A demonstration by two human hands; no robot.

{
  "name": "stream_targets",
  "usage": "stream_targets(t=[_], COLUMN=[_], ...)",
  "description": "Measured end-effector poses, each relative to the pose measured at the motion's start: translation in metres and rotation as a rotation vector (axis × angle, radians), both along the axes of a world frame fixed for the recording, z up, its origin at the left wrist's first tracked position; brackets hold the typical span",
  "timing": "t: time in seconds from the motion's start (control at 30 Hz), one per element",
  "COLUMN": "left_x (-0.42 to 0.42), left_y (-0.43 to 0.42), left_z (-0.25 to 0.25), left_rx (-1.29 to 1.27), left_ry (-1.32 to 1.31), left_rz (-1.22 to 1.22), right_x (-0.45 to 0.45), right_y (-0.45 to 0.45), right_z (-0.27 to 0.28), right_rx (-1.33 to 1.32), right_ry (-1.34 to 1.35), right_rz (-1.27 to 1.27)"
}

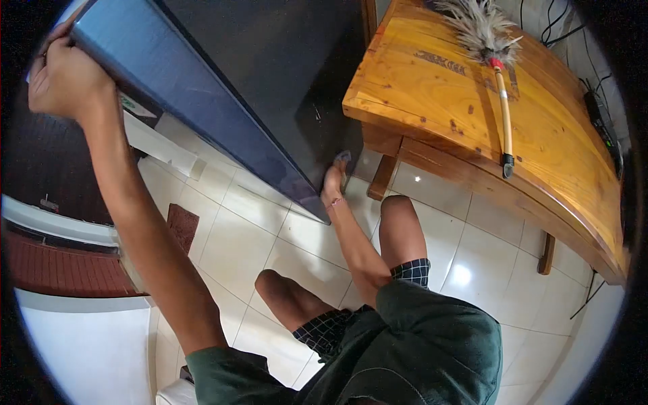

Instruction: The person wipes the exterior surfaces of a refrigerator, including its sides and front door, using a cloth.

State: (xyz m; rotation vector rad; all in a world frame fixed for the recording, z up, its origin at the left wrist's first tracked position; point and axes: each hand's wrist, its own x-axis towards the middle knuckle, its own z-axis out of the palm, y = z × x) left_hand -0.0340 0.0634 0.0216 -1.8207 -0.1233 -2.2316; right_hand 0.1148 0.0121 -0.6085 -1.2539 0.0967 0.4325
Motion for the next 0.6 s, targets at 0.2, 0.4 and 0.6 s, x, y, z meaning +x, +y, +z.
stream_targets(t=[0.2,0.4,0.6], left_x=[0.014,0.023,0.02], left_y=[-0.02,-0.026,-0.02], left_z=[-0.007,-0.012,-0.011], left_rx=[-0.158,-0.22,-0.211], left_ry=[-0.063,-0.105,-0.068], left_rz=[-0.18,-0.33,-0.291], right_x=[-0.037,-0.063,-0.1], right_y=[-0.052,-0.096,-0.114], right_z=[0.296,0.37,0.208], right_rx=[0.123,0.261,0.193], right_ry=[-0.647,-1.127,-1.166], right_rz=[0.174,0.222,0.242])
